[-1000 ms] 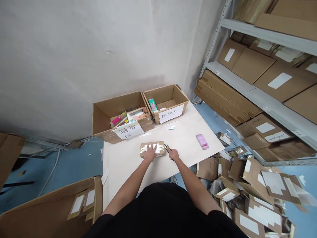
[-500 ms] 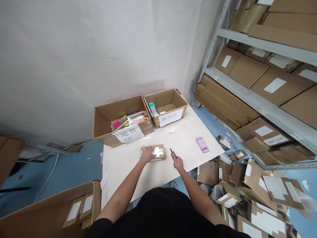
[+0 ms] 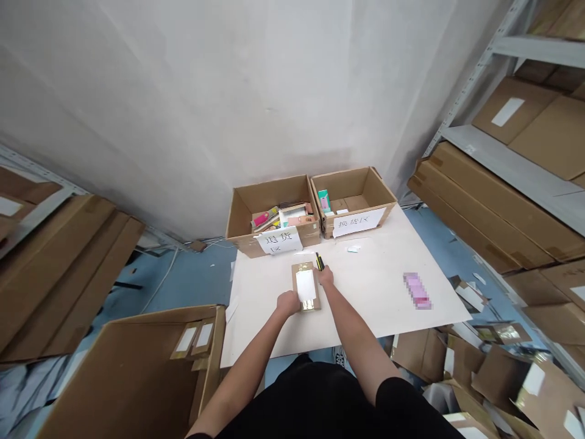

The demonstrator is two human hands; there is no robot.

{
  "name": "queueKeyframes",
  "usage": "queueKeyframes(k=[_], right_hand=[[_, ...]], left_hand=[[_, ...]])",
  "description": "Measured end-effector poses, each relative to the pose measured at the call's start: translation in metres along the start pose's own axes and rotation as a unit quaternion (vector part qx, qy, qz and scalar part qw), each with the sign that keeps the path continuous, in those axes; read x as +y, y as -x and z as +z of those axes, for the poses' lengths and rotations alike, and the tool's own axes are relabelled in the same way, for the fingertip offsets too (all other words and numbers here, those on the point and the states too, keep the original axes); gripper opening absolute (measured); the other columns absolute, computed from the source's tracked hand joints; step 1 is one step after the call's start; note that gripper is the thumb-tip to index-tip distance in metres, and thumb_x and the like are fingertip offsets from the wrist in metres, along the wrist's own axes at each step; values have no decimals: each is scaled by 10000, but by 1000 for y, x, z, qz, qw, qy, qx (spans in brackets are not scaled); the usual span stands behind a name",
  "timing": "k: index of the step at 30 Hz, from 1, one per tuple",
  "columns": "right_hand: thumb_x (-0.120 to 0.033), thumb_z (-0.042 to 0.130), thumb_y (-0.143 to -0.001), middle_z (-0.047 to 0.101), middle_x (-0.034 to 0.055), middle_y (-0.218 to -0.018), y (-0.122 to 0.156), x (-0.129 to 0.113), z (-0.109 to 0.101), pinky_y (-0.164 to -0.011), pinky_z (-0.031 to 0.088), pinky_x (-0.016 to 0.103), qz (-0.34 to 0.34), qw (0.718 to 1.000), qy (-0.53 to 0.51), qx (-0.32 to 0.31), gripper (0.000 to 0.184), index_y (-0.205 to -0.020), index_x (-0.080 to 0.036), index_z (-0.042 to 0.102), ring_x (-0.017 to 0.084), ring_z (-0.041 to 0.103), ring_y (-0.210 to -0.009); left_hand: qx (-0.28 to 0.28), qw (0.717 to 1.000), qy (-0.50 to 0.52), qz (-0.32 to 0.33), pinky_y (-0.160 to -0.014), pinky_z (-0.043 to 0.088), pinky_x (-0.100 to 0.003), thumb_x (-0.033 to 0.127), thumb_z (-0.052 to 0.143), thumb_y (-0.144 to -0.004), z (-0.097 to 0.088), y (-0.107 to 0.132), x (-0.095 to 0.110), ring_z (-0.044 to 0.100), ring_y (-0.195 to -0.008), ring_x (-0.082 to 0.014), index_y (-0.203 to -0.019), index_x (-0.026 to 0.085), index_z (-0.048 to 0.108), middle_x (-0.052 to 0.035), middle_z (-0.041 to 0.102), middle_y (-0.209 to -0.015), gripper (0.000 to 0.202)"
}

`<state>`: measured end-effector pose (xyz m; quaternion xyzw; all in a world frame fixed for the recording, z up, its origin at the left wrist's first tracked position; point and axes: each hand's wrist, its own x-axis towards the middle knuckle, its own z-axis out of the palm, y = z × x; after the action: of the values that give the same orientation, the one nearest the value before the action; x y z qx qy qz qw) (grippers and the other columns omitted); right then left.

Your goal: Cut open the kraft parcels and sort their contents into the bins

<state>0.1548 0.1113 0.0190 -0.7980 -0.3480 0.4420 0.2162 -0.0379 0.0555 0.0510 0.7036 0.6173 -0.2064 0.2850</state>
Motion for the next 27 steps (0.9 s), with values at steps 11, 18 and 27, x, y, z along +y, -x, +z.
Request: queueKeyframes(k=[11,18,27], right_hand=[[-755,735,-765,755,125,-1017,64,100,12,-591,538,285,3,989,105,-102,691,-1131,-182,608,259,757,-819],[-660,696,-869,747,150,-1042,20,35,-42,-716,551,308,0,997,78,16,534,-1103,-197,568,271,746,-938],[-488,693,-934,671,1,-671,50,103,-45,-532,532,240,41,961,-235,-140,341,-860,-227,487,156,670,-543]], left_hand=[[99,979,-108,143,-1142,424,-504,85,511,-920,3,-15,-5,273,-1569,-310,-1642,386,267,-49,250,-1742,819],[107,991,-69,39,-1064,475,-514,345,708,-864,12,-19,28,522,-1325,-385,-1636,213,313,-214,542,-1459,877],[90,993,-43,69,-1215,363,-505,441,649,-906,15,-30,33,185,-1605,-373,-1638,204,296,-190,261,-1720,846]])
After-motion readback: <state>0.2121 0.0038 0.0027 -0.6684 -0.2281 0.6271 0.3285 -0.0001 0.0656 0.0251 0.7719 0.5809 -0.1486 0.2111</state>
